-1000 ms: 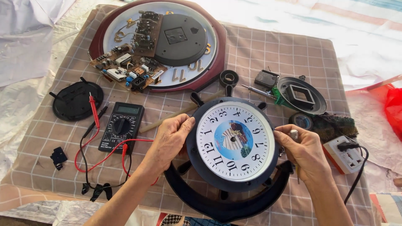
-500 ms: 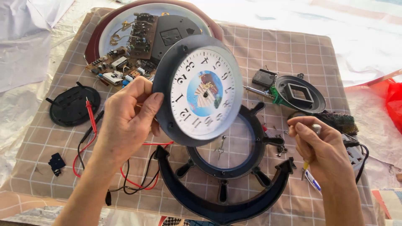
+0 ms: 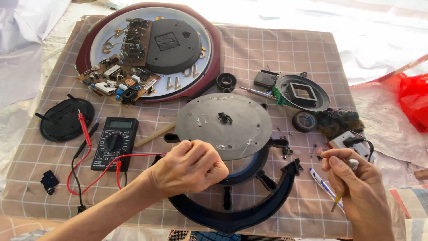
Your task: The person repairs a wall clock by soldering components on a circuit board, applying glue to the clock's back casing, and reassembling the clock face and internal parts.
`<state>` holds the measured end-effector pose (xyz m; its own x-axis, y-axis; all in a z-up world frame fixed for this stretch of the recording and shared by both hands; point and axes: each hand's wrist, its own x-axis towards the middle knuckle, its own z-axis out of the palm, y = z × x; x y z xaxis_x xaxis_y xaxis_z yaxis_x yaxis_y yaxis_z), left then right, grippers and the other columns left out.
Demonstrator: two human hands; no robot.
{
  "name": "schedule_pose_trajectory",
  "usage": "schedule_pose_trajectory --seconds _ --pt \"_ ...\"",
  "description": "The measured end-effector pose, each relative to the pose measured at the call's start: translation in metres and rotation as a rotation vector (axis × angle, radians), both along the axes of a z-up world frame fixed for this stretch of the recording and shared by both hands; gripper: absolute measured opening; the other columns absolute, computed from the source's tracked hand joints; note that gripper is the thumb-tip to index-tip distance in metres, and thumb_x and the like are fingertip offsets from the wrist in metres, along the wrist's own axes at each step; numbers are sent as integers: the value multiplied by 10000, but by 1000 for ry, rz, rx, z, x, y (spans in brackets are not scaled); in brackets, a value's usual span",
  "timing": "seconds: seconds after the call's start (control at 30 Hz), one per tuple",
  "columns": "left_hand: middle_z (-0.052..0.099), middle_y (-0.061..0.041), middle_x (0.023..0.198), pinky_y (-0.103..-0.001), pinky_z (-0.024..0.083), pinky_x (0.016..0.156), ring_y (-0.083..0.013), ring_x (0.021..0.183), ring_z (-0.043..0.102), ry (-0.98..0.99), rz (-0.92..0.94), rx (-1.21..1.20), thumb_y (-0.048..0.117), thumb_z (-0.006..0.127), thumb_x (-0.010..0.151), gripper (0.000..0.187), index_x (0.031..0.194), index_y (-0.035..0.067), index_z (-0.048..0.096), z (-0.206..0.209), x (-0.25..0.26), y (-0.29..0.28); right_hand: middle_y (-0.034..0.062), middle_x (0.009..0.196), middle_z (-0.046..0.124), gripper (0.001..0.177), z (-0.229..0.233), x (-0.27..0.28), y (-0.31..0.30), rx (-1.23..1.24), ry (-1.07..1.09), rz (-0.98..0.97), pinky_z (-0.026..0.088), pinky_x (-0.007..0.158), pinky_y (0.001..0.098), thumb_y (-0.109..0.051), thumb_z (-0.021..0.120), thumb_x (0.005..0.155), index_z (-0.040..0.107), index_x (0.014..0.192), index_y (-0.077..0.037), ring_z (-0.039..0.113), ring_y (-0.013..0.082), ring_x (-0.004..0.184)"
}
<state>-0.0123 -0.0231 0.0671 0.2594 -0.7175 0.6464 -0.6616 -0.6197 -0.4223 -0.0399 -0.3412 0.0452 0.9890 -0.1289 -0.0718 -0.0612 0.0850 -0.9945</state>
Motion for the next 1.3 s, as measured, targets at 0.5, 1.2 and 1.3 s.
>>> schedule_pose_trajectory --seconds 0.5,1.2,1.3 --pt "535 -90 855 -239 366 543 -167 729 470 254 -81 170 85 554 709 100 803 60 532 -27 -25 -7 179 695 538 174 -34 -24 -25 36 107 -18 181 269 189 8 511 774 557 915 99 308 64 381" --pt "441 -94 1033 -222 467 471 -141 650 509 1211 614 -1254 104 619 687 586 1235 79 414 -47 -78 34 84 476 399 567 -19 -7 25 -413 455 96 162 335 261 -211 593 715 485 1263 -115 298 143 335" --pt "516 -95 968 -220 485 442 -138 590 560 1216 655 -1144 163 623 686 598 1239 69 418 -54 -79 32 112 491 464 506 -24 -2 27 -450 511 90 164 351 258 -196 635 694 571 1187 -103 317 162 362"
